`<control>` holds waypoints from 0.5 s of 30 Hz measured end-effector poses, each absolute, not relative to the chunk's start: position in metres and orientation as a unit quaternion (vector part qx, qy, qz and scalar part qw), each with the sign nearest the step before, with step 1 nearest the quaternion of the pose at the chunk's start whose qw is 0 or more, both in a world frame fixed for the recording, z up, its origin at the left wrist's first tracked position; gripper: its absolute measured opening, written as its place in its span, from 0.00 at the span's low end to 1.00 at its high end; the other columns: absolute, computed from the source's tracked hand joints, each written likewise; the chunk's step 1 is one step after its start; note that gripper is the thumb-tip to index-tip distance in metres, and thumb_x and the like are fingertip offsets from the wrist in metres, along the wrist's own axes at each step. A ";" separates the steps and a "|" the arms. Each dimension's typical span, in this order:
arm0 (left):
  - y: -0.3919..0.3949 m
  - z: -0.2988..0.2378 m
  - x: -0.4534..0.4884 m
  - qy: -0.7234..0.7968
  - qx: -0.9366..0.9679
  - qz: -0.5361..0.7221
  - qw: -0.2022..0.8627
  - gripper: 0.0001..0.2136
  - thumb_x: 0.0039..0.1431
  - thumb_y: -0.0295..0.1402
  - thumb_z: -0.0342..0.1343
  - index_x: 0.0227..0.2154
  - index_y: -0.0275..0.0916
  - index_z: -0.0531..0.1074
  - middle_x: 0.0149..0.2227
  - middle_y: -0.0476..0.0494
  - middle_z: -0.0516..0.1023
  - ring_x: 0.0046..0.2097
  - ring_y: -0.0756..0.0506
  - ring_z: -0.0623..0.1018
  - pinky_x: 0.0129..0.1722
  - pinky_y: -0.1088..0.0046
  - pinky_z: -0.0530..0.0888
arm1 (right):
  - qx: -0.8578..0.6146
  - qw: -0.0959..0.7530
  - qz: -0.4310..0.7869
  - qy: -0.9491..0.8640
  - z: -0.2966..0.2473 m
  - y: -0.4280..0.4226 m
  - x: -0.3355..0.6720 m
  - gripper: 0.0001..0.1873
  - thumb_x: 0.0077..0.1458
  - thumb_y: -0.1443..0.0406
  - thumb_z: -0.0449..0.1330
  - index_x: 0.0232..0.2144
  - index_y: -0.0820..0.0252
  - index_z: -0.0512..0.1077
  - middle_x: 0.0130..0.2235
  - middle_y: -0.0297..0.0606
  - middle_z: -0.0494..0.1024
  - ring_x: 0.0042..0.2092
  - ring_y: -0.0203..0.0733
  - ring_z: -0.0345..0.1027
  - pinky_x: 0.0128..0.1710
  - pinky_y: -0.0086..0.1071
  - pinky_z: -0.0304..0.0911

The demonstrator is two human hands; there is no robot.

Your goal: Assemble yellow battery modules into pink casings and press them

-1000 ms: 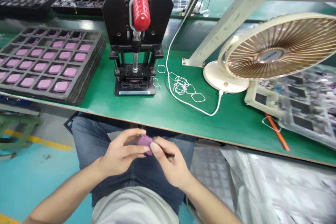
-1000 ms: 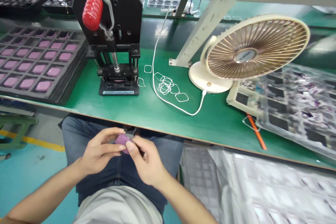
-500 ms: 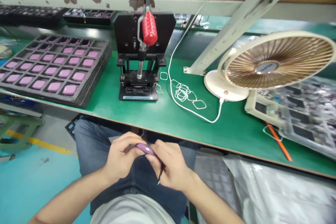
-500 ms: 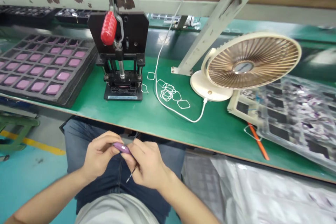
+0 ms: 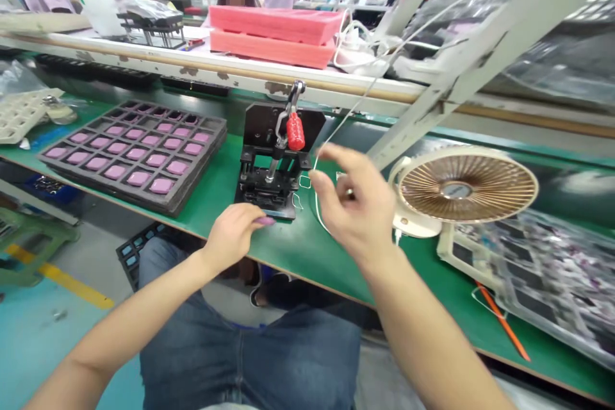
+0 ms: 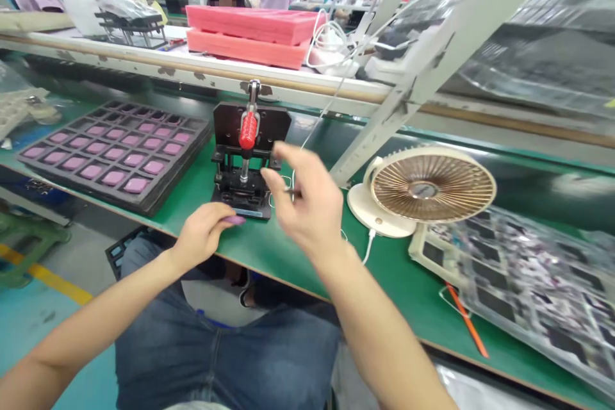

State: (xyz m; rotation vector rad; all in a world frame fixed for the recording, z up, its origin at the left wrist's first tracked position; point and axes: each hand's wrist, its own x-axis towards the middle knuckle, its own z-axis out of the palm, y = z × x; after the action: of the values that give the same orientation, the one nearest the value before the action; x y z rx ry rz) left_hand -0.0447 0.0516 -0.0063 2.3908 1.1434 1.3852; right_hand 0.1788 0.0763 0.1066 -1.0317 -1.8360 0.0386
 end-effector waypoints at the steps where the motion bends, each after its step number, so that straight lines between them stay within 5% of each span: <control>1: 0.062 -0.007 -0.042 0.389 0.799 0.450 0.080 0.06 0.72 0.28 0.58 0.47 0.40 0.78 0.45 0.40 0.86 0.48 0.39 0.84 0.52 0.56 0.81 | -0.397 0.490 -0.043 -0.775 0.118 0.092 0.177 0.22 0.70 0.52 0.63 0.61 0.52 0.74 0.61 0.44 0.80 0.55 0.50 0.78 0.42 0.35 0.74; 5: 0.081 -0.016 -0.034 0.418 0.800 0.418 0.100 0.04 0.70 0.28 0.61 0.44 0.40 0.80 0.42 0.40 0.87 0.45 0.37 0.85 0.49 0.56 0.82 | -0.300 0.428 -0.144 -0.840 0.147 0.133 0.164 0.15 0.74 0.58 0.59 0.58 0.50 0.75 0.61 0.36 0.81 0.56 0.44 0.80 0.44 0.31 0.76; 10: 0.078 -0.022 -0.036 0.441 0.782 0.421 0.134 0.05 0.71 0.29 0.61 0.45 0.42 0.81 0.46 0.41 0.87 0.49 0.39 0.86 0.54 0.58 0.81 | -0.323 0.536 -0.127 -0.770 0.195 0.147 0.153 0.17 0.78 0.56 0.55 0.59 0.59 0.73 0.50 0.44 0.85 0.51 0.44 0.82 0.52 0.37 0.74; 15: 0.062 -0.017 -0.062 0.486 0.715 0.477 0.156 0.09 0.74 0.30 0.57 0.50 0.43 0.80 0.49 0.43 0.88 0.51 0.42 0.86 0.55 0.62 0.82 | -0.370 0.538 -0.180 -0.736 0.164 0.121 0.161 0.16 0.76 0.58 0.57 0.40 0.58 0.80 0.39 0.41 0.85 0.41 0.43 0.81 0.46 0.36 0.74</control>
State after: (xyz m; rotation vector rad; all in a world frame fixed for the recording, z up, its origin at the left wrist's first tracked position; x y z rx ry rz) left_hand -0.0623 0.0622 -0.0172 2.0488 1.3922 1.3671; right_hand 0.1613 0.1211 0.1641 -0.8814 -1.7505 -0.4278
